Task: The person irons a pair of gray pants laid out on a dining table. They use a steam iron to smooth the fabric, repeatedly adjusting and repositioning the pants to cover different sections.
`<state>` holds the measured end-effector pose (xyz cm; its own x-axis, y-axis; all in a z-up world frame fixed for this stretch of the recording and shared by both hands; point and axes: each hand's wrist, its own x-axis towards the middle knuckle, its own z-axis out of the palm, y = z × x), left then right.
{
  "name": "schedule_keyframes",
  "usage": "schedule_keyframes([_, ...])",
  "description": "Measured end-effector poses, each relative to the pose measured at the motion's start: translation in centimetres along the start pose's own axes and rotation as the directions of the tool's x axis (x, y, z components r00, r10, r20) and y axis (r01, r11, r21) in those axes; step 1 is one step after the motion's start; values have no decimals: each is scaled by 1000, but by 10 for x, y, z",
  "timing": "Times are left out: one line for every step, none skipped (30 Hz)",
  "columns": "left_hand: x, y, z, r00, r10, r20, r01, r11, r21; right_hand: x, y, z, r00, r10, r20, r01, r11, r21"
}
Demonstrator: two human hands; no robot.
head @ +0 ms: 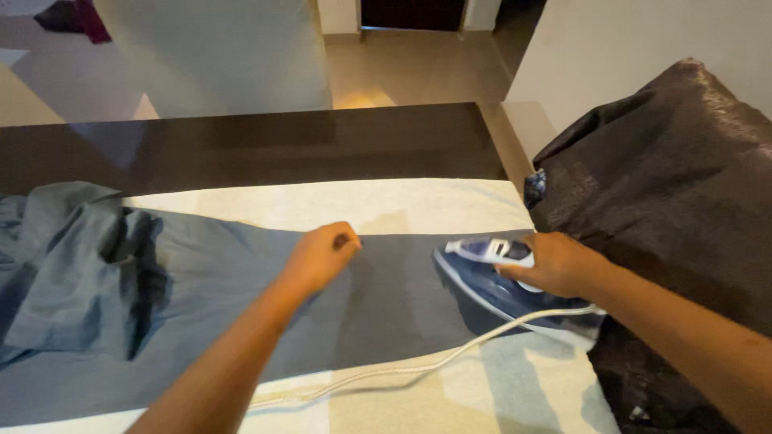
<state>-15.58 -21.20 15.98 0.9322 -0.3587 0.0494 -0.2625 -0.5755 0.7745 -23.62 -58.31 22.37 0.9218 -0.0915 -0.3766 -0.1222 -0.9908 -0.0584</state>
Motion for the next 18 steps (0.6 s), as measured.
schedule_keyframes([7, -12, -2, 999, 35, -11, -34, 999, 36, 2, 5, 1, 1000, -3, -24, 4, 998, 68])
schedule_keyframes([15, -23, -4, 999, 42, -5, -42, 998, 54, 3, 9, 1, 999, -3, -48, 10, 991, 136])
schedule_keyframes([21, -33, -6, 999, 45, 4, -45, 996, 76, 3, 11, 3, 998, -4, -67, 18, 978, 207])
schedule_keyframes([23, -43, -7, 999, 47, 14, -48, 994, 97, 2, 11, 5, 991, -107, -84, 120, 979, 167])
schedule_keyframes([26, -52, -8, 998, 57, 26, -60, 990, 125, 2, 12, 3, 972, -209, -103, 221, 968, 121])
schedule_keyframes([27, -59, -9, 997, 66, 38, -72, 986, 152, 3, 11, 1, 944, -310, -117, 319, 945, 74])
schedule_keyframes([28, -67, -10, 996, 72, 48, -80, 980, 180, 5, 9, -2, 980, -171, -103, 180, 979, 91])
schedule_keyframes([29, -73, -11, 996, 23, 88, -44, 970, 240, 7, 8, -4, 996, -28, -87, 37, 994, 105])
schedule_keyframes([26, -79, -11, 991, -31, 130, -9, 955, 297, 7, 6, -4, 991, 118, -64, -110, 987, 118])
schedule_keyframes([24, -84, -11, 982, -87, 168, 22, 935, 354, 7, 6, -4, 999, 50, -17, -49, 995, 84])
schedule_keyframes([20, -89, -11, 983, -60, 174, -6, 935, 354, 7, 4, -3, 999, -16, 32, 14, 998, 57])
schedule_keyframes([16, -93, -12, 983, -32, 181, -34, 935, 354, 9, 4, -3, 993, -82, 82, 79, 996, 33])
schedule_keyframes([16, -96, -14, 983, 1, 182, -67, 933, 353, 12, 4, -4, 999, -10, 47, 9, 999, 34])
schedule_keyframes([17, -99, -16, 985, 9, 175, -72, 931, 358, 17, 3, -4, 998, 61, 12, -62, 997, 37])
schedule_keyframes([16, -101, -16, 986, 14, 169, -75, 930, 360, 21, 3, -4, 991, 133, -20, -132, 991, 39])
schedule_keyframes([15, -103, -16, 986, 18, 163, -77, 929, 362, 25, 3, -4, 985, 160, -64, -156, 985, 67])
schedule_keyframes([12, -105, -17, 988, 13, 153, -66, 935, 348, 28, 3, -2, 977, 188, -101, -178, 979, 98])
schedule_keyframes([9, -108, -20, 990, 8, 142, -55, 941, 334, 29, 3, -1, 967, 216, -138, -198, 971, 130])
